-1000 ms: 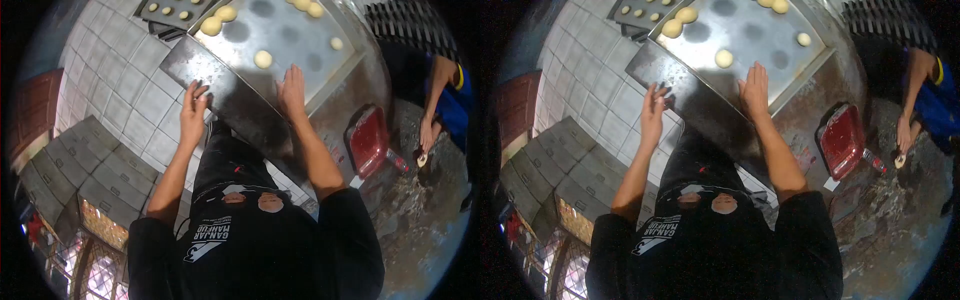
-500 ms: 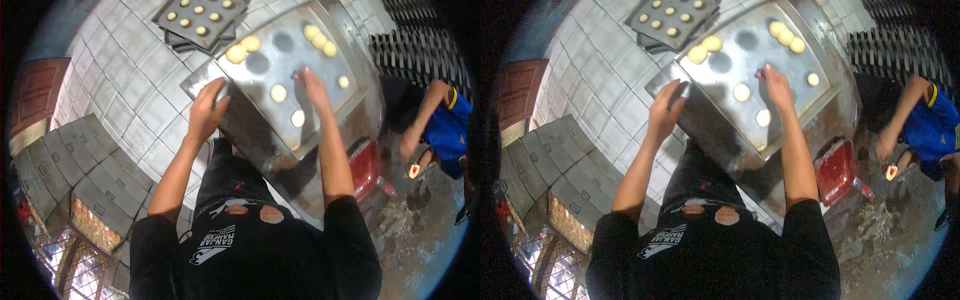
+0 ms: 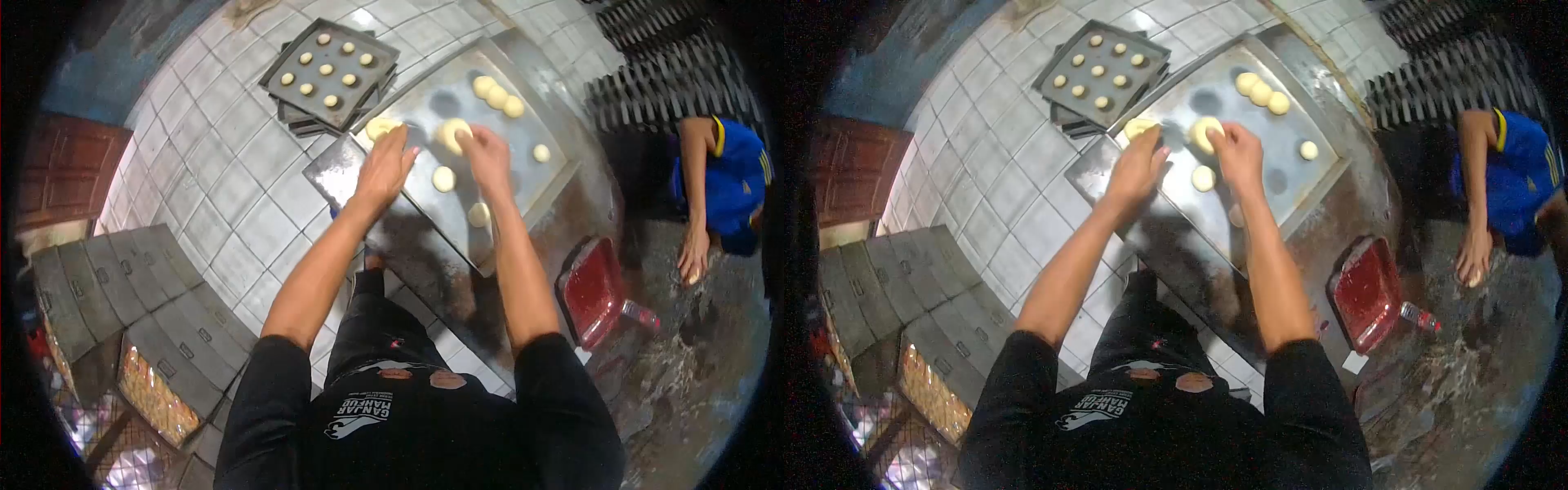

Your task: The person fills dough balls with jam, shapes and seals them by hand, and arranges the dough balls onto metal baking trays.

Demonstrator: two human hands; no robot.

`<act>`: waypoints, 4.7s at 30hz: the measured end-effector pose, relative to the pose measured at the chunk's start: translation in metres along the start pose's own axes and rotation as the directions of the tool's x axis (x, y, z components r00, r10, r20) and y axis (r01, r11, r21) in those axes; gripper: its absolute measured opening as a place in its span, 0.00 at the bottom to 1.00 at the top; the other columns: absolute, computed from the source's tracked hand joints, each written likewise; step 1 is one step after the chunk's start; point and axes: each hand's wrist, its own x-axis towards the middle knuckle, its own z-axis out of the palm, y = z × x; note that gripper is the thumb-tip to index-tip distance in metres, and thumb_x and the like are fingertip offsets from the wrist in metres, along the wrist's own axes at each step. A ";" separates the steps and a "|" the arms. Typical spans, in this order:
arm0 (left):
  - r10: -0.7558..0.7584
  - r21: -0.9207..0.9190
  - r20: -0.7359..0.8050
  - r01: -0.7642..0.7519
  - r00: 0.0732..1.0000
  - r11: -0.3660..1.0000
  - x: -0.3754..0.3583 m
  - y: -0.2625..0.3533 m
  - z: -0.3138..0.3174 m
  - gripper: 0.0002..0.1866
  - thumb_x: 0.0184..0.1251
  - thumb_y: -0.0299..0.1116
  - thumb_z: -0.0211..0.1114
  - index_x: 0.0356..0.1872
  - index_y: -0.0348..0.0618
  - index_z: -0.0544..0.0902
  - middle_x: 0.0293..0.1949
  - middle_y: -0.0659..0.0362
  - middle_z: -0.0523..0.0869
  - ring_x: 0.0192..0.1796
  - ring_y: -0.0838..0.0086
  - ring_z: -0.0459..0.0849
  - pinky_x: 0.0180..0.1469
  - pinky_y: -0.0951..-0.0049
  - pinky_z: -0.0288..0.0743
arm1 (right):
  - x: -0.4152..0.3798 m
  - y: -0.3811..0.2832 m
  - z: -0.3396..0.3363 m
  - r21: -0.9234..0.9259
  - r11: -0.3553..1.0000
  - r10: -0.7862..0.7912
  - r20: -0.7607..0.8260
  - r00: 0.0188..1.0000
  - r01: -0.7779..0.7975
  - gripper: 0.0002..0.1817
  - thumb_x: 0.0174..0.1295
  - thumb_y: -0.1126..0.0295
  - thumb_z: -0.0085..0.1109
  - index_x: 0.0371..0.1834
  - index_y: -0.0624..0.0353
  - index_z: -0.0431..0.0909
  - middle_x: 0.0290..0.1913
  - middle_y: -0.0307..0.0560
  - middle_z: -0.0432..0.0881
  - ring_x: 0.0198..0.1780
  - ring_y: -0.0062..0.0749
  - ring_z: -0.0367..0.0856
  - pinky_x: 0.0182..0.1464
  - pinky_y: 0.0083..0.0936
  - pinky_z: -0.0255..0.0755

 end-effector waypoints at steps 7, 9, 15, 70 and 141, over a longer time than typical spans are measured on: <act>-0.101 -0.908 0.224 0.245 0.969 0.340 -0.129 0.186 0.076 0.21 0.85 0.45 0.50 0.51 0.34 0.79 0.42 0.56 0.83 0.46 0.74 0.80 0.51 0.72 0.74 | -0.240 -0.023 -0.094 -0.251 0.927 -0.351 -0.318 0.881 0.279 0.18 0.62 0.65 0.70 0.51 0.65 0.83 0.44 0.50 0.85 0.43 0.38 0.84 0.48 0.28 0.77; -0.156 -0.885 0.279 0.317 0.947 0.340 -0.174 0.221 0.107 0.20 0.85 0.46 0.51 0.42 0.36 0.79 0.34 0.62 0.81 0.38 0.79 0.77 0.43 0.73 0.74 | -0.304 0.001 -0.111 -0.116 0.987 -0.149 -0.347 0.926 0.115 0.18 0.63 0.66 0.69 0.51 0.65 0.83 0.44 0.49 0.86 0.44 0.35 0.84 0.48 0.27 0.76; -0.035 -0.758 0.450 0.402 0.892 0.513 -0.295 0.295 0.165 0.23 0.84 0.50 0.53 0.35 0.39 0.76 0.31 0.65 0.78 0.33 0.80 0.75 0.33 0.73 0.69 | -0.453 0.064 -0.166 0.642 0.766 0.270 -0.372 0.888 0.036 0.13 0.71 0.70 0.65 0.54 0.66 0.81 0.45 0.41 0.87 0.46 0.19 0.82 0.51 0.18 0.74; 0.266 -0.308 0.469 -0.126 0.842 0.943 -0.195 0.381 0.357 0.26 0.67 0.29 0.69 0.62 0.45 0.67 0.48 0.38 0.87 0.53 0.43 0.87 0.51 0.54 0.80 | -0.445 0.145 -0.353 -0.750 0.614 -0.063 -0.359 0.931 -0.248 0.13 0.71 0.67 0.56 0.53 0.58 0.84 0.50 0.52 0.88 0.40 0.49 0.89 0.43 0.41 0.85; 0.621 -0.522 0.555 -0.349 0.553 0.778 -0.416 0.399 0.163 0.38 0.79 0.51 0.58 0.82 0.50 0.57 0.45 0.50 0.90 0.49 0.63 0.88 0.55 0.64 0.78 | -0.627 0.057 -0.325 0.503 0.835 -0.076 -0.297 0.952 0.223 0.34 0.65 0.81 0.65 0.74 0.65 0.64 0.44 0.46 0.85 0.46 0.27 0.85 0.48 0.25 0.81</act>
